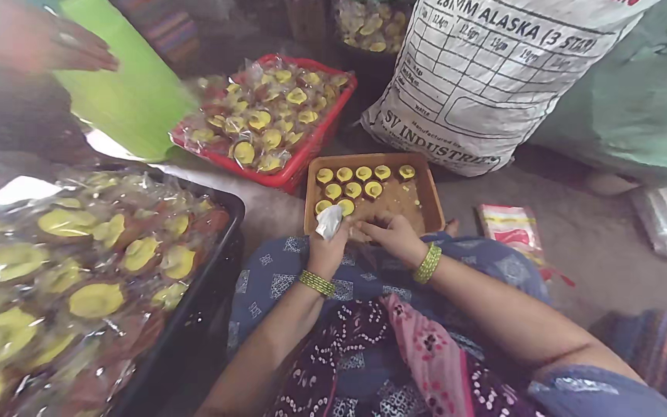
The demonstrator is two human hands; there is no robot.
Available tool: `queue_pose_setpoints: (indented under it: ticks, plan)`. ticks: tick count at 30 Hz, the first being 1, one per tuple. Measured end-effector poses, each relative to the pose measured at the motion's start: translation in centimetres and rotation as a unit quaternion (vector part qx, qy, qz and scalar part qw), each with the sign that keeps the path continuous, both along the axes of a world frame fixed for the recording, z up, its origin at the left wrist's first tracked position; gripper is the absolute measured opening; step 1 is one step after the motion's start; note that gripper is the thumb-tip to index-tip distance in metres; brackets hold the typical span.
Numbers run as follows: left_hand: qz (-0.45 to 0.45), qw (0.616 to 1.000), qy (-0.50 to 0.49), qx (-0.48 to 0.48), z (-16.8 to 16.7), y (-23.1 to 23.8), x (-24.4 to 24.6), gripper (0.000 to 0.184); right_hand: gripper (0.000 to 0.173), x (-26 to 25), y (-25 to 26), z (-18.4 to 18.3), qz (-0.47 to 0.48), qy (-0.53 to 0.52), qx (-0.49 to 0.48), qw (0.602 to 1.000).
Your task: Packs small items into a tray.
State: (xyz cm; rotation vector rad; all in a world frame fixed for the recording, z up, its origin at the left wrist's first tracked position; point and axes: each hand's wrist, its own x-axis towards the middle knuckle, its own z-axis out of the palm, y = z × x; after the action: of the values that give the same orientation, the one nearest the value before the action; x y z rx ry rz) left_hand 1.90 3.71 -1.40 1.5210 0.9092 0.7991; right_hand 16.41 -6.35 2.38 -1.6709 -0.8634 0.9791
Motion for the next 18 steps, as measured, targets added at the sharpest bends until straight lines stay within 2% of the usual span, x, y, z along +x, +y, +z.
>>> queue_pose_setpoints:
  ticks: [6, 9, 12, 15, 18]
  plan:
    - [-0.024, 0.999, 0.018, -0.026, 0.1, 0.1, -0.1, 0.036, 0.031, -0.2, -0.2, -0.4, 0.012, -0.029, 0.014, 0.999]
    - [-0.033, 0.999, 0.008, -0.035, 0.3, -0.3, -0.2, 0.048, 0.027, 0.0, -0.2, -0.3, 0.015, -0.052, 0.001, 0.999]
    - [-0.055, 0.998, 0.000, -0.022, 0.2, -0.2, -0.3, 0.059, 0.033, 0.6, -0.1, -0.1, 0.030, -0.109, -0.031, 0.993]
    - [-0.053, 0.997, 0.016, -0.045, 0.3, 0.4, -0.4, 0.047, 0.042, 2.4, 0.4, 0.9, 0.067, -0.153, -0.068, 0.984]
    - [0.012, 0.992, 0.001, -0.123, 0.7, 1.0, -0.2, 0.040, 0.042, 5.3, 1.6, 1.3, 0.081, -0.159, -0.084, 0.980]
